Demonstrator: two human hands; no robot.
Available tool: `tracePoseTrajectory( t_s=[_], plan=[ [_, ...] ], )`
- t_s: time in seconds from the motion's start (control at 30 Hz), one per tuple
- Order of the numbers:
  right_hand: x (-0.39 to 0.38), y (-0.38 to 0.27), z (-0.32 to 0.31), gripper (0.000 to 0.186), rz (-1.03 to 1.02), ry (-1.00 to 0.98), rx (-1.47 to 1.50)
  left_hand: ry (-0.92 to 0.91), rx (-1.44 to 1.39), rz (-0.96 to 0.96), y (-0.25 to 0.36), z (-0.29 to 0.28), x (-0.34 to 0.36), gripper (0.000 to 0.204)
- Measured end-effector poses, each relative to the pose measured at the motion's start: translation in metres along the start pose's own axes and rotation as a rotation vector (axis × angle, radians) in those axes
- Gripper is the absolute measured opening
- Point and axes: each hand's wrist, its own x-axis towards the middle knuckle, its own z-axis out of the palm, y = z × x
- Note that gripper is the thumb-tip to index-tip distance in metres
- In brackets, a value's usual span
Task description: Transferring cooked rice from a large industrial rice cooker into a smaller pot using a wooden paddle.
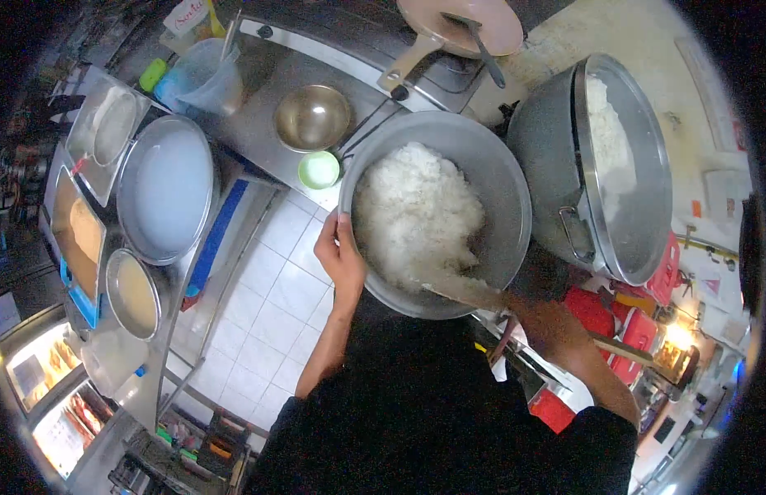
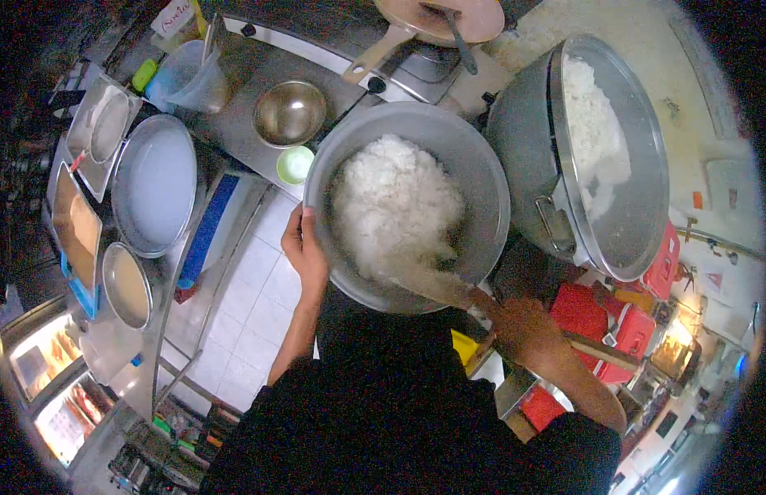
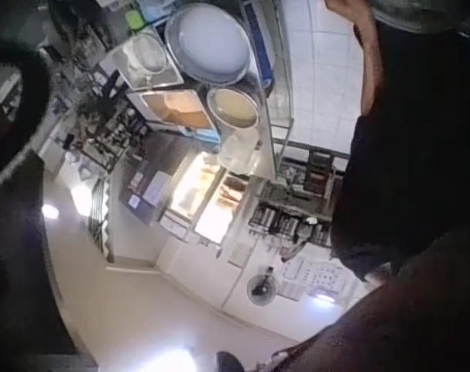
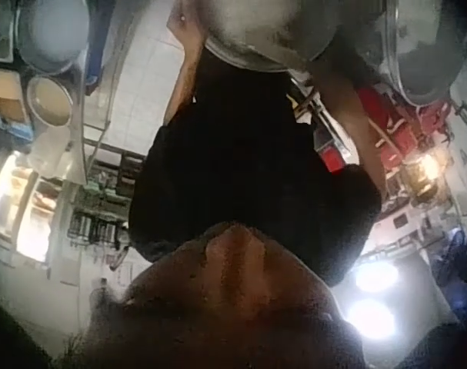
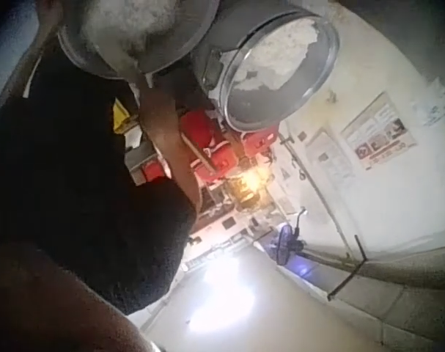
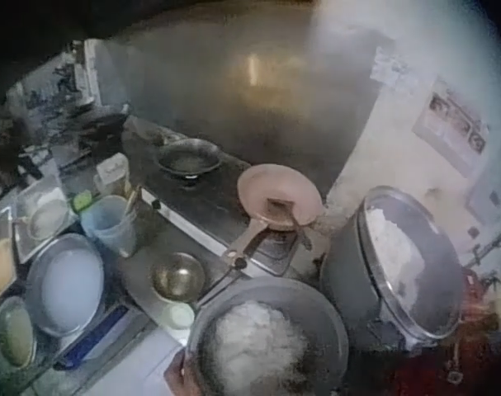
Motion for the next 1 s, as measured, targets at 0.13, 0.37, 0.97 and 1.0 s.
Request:
tracePoseTrajectory(
  t_s=[0.13, 0.37, 0.97, 1.0],
  plan=[
    [0.038, 0.012, 0.028, 0.055, -0.211, 0.179, 0.191, -0.061, 0.064, -0.033, 0.003, -0.003, -0.001, 0.028],
    [0.097, 0.046, 0.06, 0.039, -0.026, 0.257, 0.161, -0.145, 0.09, 0.004, 0.007, -0.011, 0.004, 0.029],
    [0.091, 0.012, 0.017, 0.036, 0.342, 0.434, 0.072, -0.083, 0.05, 0.048, -0.003, -0.004, 0.0, 0.031],
    [0.083, 0.008, 0.027, 0.035, 0.316, 0.371, 0.053, -0.103, 0.053, 0.042, -0.005, -0.004, 0.0, 0.031]
  ],
)
